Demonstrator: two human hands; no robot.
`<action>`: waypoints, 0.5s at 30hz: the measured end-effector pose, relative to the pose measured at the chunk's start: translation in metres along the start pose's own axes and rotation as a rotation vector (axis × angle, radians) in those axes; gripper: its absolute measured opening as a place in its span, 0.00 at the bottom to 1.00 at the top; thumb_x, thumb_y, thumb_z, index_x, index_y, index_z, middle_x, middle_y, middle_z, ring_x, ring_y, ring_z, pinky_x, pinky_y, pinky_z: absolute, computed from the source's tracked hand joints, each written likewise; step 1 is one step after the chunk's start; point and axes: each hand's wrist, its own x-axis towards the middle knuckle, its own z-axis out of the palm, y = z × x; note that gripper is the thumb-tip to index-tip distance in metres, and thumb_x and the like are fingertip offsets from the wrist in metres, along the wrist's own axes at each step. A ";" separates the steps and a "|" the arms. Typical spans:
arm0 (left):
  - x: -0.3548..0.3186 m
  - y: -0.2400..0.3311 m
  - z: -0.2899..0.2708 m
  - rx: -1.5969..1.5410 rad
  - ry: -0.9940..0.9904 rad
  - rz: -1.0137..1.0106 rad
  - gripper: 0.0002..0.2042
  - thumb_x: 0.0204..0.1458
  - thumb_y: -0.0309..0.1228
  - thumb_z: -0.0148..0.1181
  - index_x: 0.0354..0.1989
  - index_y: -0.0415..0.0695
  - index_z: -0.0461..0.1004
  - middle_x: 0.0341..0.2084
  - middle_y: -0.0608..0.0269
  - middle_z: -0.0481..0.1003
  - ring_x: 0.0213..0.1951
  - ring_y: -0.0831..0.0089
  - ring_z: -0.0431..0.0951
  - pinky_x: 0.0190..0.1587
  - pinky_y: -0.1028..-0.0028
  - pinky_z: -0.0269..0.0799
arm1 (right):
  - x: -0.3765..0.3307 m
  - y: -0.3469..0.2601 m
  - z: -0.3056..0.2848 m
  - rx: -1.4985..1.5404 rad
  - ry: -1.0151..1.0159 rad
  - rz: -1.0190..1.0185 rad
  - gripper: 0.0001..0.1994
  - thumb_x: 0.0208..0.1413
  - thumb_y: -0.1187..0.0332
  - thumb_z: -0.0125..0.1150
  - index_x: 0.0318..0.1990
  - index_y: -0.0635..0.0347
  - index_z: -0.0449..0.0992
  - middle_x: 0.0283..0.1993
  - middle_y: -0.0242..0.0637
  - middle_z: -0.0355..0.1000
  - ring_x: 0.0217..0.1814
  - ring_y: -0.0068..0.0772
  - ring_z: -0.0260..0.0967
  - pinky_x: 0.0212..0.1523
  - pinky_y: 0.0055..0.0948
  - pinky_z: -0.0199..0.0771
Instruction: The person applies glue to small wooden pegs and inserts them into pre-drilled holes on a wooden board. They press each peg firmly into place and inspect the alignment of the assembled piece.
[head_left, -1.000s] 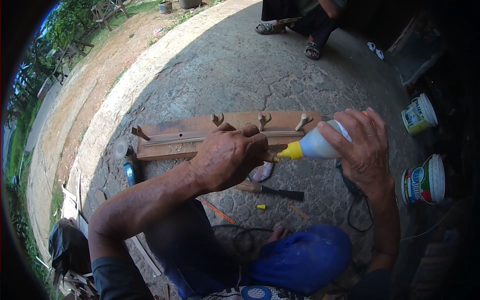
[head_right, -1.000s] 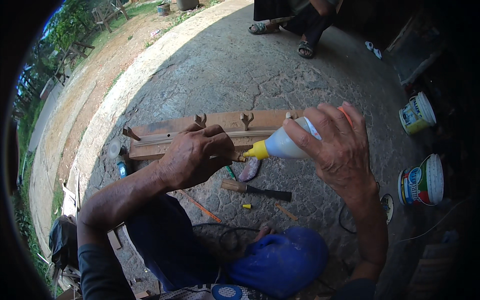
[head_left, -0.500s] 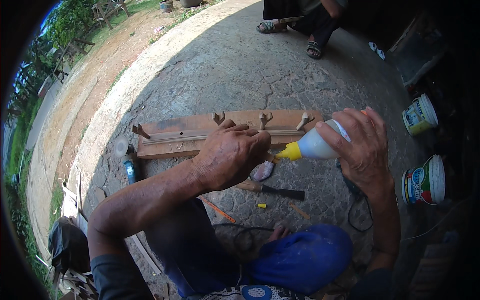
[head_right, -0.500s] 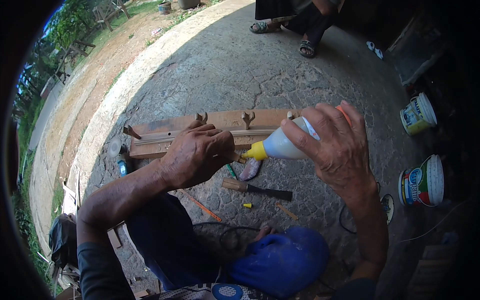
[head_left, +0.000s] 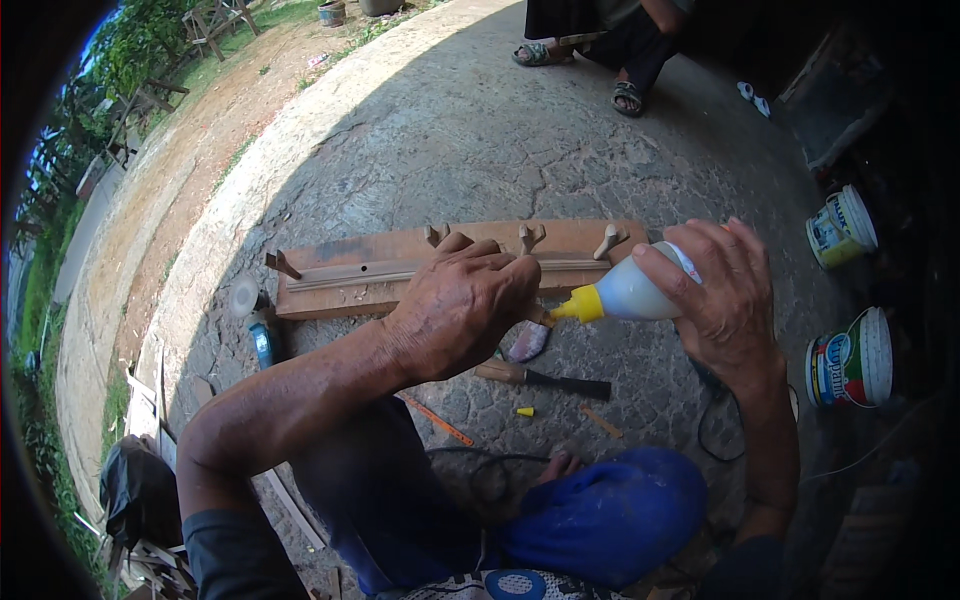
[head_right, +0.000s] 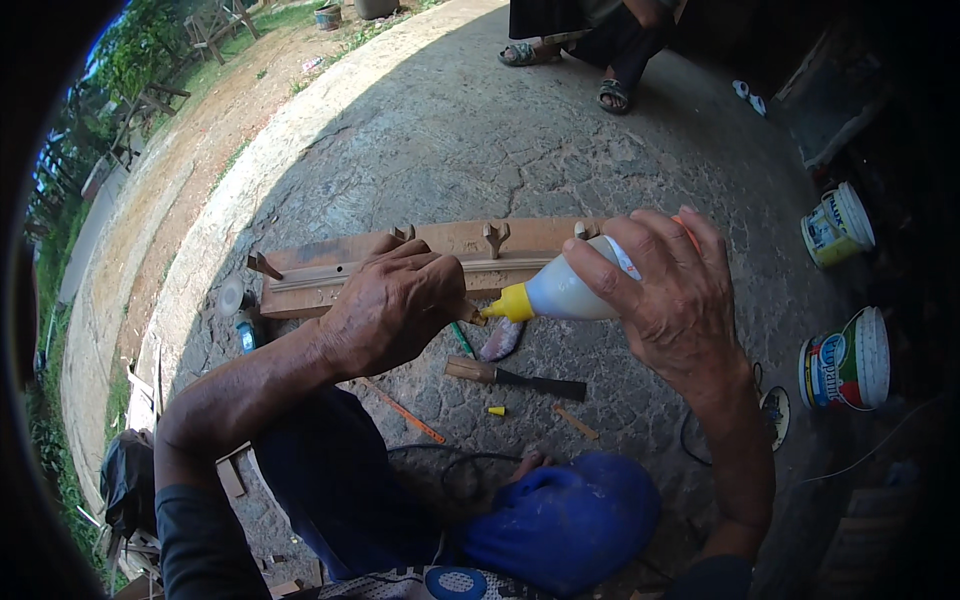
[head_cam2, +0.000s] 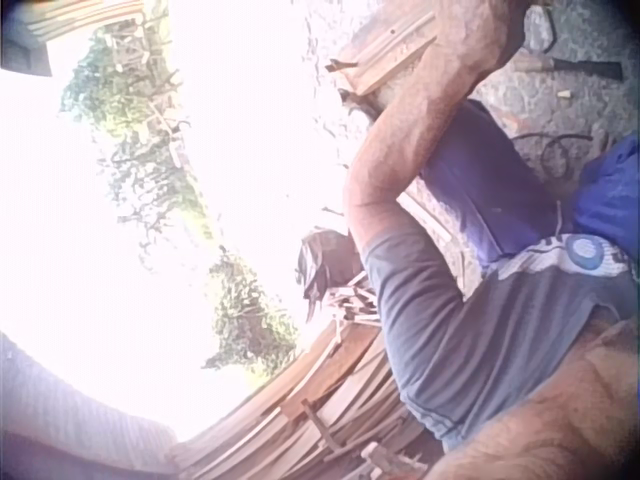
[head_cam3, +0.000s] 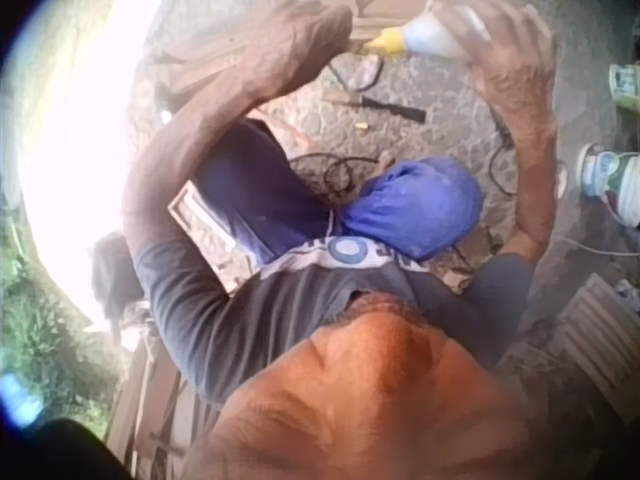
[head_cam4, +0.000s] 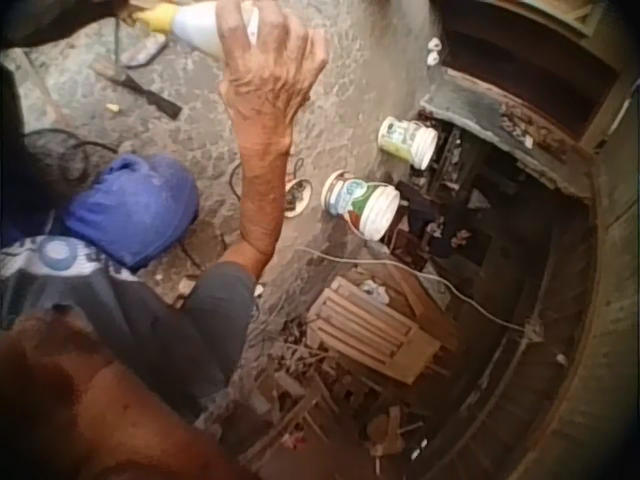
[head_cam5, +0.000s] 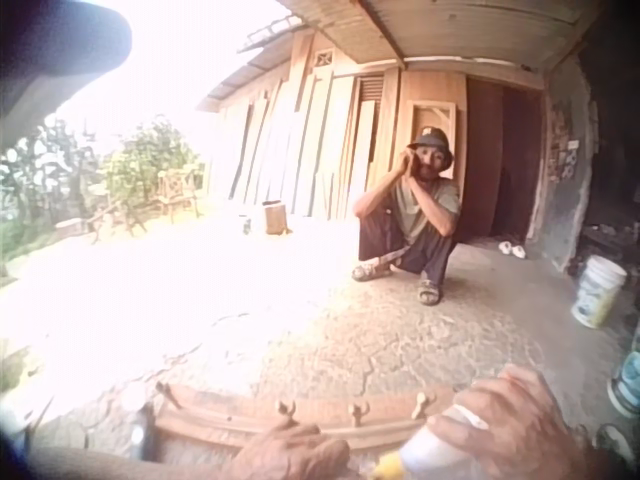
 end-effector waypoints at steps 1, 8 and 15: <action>0.000 0.000 0.000 -0.011 0.014 0.004 0.12 0.54 0.30 0.66 0.34 0.48 0.65 0.25 0.64 0.70 0.35 0.65 0.74 0.44 0.63 0.63 | 0.000 0.001 0.001 0.012 0.002 0.006 0.39 0.40 0.75 0.75 0.63 0.31 0.70 0.55 0.29 0.70 0.62 0.37 0.68 0.68 0.54 0.60; 0.002 -0.001 0.003 -0.001 0.022 0.006 0.12 0.52 0.29 0.67 0.33 0.49 0.65 0.26 0.64 0.70 0.36 0.64 0.73 0.43 0.64 0.62 | -0.002 0.000 0.003 0.024 0.018 0.007 0.42 0.38 0.76 0.76 0.64 0.30 0.69 0.56 0.29 0.70 0.62 0.37 0.67 0.68 0.53 0.60; 0.003 -0.001 0.001 -0.030 0.031 0.012 0.13 0.50 0.28 0.69 0.34 0.49 0.67 0.27 0.66 0.71 0.36 0.65 0.74 0.42 0.65 0.63 | -0.003 0.001 0.002 0.059 0.010 0.035 0.43 0.38 0.78 0.76 0.65 0.31 0.68 0.56 0.29 0.70 0.62 0.36 0.67 0.68 0.53 0.60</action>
